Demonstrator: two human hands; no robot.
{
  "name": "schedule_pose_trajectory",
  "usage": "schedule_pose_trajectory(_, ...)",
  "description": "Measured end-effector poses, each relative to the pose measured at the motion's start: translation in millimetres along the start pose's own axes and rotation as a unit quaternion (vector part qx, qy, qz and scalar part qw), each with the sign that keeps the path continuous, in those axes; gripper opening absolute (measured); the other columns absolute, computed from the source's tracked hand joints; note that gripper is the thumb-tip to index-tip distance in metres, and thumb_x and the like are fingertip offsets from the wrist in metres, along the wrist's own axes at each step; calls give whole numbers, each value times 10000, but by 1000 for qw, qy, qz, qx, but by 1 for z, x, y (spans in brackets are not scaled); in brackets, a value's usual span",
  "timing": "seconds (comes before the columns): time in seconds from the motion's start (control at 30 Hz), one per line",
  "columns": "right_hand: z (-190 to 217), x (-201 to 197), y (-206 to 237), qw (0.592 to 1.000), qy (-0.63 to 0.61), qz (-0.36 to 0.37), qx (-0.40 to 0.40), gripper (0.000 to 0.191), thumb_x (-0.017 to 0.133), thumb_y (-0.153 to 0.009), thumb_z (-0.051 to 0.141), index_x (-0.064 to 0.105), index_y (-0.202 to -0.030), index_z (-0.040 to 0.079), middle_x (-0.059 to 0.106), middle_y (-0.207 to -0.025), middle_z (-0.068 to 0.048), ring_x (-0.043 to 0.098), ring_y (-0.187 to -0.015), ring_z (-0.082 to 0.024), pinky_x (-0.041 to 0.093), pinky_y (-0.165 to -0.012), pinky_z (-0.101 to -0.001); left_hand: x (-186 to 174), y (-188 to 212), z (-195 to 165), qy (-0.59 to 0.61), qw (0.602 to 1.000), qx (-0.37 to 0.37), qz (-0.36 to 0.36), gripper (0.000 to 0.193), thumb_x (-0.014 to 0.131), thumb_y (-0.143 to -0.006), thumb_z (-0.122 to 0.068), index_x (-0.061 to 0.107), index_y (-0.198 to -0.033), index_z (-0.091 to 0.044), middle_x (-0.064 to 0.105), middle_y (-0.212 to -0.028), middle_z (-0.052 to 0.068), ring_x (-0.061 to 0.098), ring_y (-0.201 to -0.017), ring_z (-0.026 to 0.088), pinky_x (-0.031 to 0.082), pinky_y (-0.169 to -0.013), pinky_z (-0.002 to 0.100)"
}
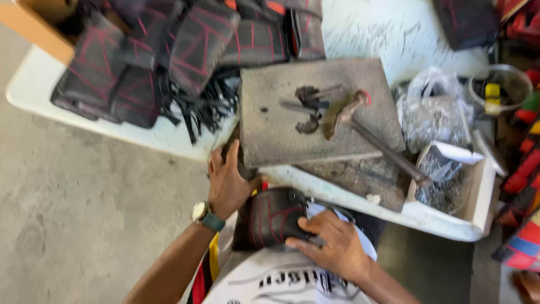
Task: The person sorts a pile of finished black leather pouches on a workbench, then picks up one pouch and attaches a black wrist strap to it, threading and securing the strap hardware by hand and hammering on the work surface. They work the zipper and strap fittings, then place the completed pouch on the floor beside the bench.
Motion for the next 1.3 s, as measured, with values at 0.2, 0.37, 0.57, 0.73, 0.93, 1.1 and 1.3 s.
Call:
schedule_pose_trajectory(0.2, -9, 2, 12, 998, -43, 2, 42, 465, 953, -691, 290, 705, -981, 24, 701, -860, -105, 710, -693, -225, 579, -562, -296, -5, 21, -1, -62, 998, 24, -23, 983, 872, -671, -535, 492, -1429, -39, 453, -1383, 293, 414, -1313, 448, 323, -1077, 574)
schedule_pose_trajectory(0.37, -4, 11, 22, 999, -31, 28, 26, 477, 949, -705, 282, 707, -1017, 14, 698, -869, -118, 712, -679, -224, 586, -537, -297, -19, -11, 26, -73, 988, 132, -26, 716, 774, -812, -629, 645, -1208, -46, 619, -1302, 173, 558, -1237, 344, 329, -1076, 568)
schedule_pose_trajectory(0.57, 8, 17, 8, 999, -13, 35, -34, 430, 918, -768, 262, 683, -1035, 20, 688, -904, -102, 709, -713, -215, 600, -585, -295, -40, -62, 21, -142, 980, 138, 16, 650, 750, -818, -579, 691, -1196, -54, 655, -1170, 156, 601, -1098, 341, 367, -991, 530)
schedule_pose_trajectory(0.73, 15, 20, -3, 997, 18, 74, -29, 426, 910, -784, 279, 699, -1040, 11, 662, -842, -84, 673, -640, -212, 566, -524, -313, -6, -131, -40, -7, 936, 351, 14, 221, 690, -990, -232, 717, -1124, -58, 672, -1111, 120, 640, -1066, 324, 481, -956, 469)
schedule_pose_trajectory(0.93, 12, 30, -9, 995, 22, 89, -48, 400, 872, -817, 260, 695, -1056, -8, 637, -843, -81, 643, -631, -198, 546, -515, -324, 66, -198, -69, -195, 867, 435, 144, 141, 653, -928, -104, 707, -992, 10, 623, -1120, 225, 692, -815, 324, 575, -745, 435)
schedule_pose_trajectory(1.1, 15, 29, -4, 984, 60, 122, -112, 410, 856, -822, 268, 678, -1043, -28, 660, -893, -90, 648, -662, -192, 542, -502, -309, 69, -206, -66, -175, 848, 487, 119, 179, 666, -887, -55, 664, -1056, 5, 619, -1094, 225, 692, -828, 352, 579, -719, 436)
schedule_pose_trajectory(1.3, 7, 41, -19, 950, 158, 129, -236, 405, 747, -698, 181, 721, -1102, 166, 713, -1023, -53, 708, -786, -176, 513, -503, -270, 61, -211, -61, -127, 863, 472, 125, 250, 599, -955, -19, 562, -1202, -18, 634, -1038, 186, 686, -822, 314, 572, -684, 396)
Point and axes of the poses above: each hand's wrist, its own y-axis away from the middle knuckle, its own x-axis out of the palm, z = x × y, the point moved 1 cm from there along -y, towards the middle knuckle
